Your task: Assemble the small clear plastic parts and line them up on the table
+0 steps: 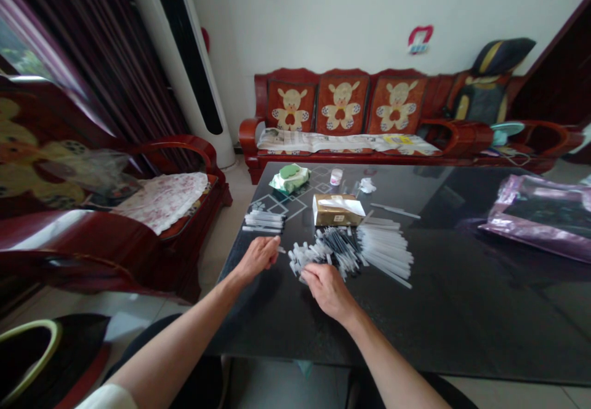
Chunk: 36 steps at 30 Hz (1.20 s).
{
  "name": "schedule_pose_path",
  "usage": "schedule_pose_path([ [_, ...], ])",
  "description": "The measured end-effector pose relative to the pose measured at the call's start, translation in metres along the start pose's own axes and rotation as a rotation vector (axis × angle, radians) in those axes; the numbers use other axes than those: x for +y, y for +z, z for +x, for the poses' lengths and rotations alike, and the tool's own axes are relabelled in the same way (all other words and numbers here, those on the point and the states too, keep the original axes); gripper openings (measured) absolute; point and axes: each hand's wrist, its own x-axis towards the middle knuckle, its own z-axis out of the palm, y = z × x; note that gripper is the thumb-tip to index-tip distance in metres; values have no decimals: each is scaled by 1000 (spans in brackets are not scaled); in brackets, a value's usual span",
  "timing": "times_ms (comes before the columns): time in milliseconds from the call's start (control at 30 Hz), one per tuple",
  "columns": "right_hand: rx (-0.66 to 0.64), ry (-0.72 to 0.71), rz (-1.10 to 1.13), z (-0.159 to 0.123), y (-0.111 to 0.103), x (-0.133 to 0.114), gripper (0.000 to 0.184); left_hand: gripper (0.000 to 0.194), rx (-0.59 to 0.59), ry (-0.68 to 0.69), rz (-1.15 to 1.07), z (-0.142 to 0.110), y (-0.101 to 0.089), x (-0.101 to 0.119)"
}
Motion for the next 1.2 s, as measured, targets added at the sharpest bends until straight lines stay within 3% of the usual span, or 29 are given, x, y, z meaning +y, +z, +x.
schedule_pose_path([
  [100, -18, 26, 37, -1, -3, 1, 40, 53, 42, -56, -133, 6, -5, -7],
  [300, 11, 42, 75, 0, -5, 7, 33, 45, -94, -19, -264, 2, 9, -12],
  [467, 115, 76, 42, 5, -9, 24, 30, 41, -108, -26, -288, 1, 13, -11],
  [600, 265, 105, -193, 9, -40, 54, 24, 41, -112, -28, -264, 1, 14, -16],
  [800, 650, 20, -719, 7, -108, 112, 24, 40, -126, -17, -210, 2, 18, -24],
  [933, 636, -8, -949, 5, -126, 138, 22, 37, -131, -23, -203, 2, 19, -25],
  [1200, 578, -20, -1068, 8, -125, 158, 27, 36, -126, -31, -181, 3, 16, -27],
])
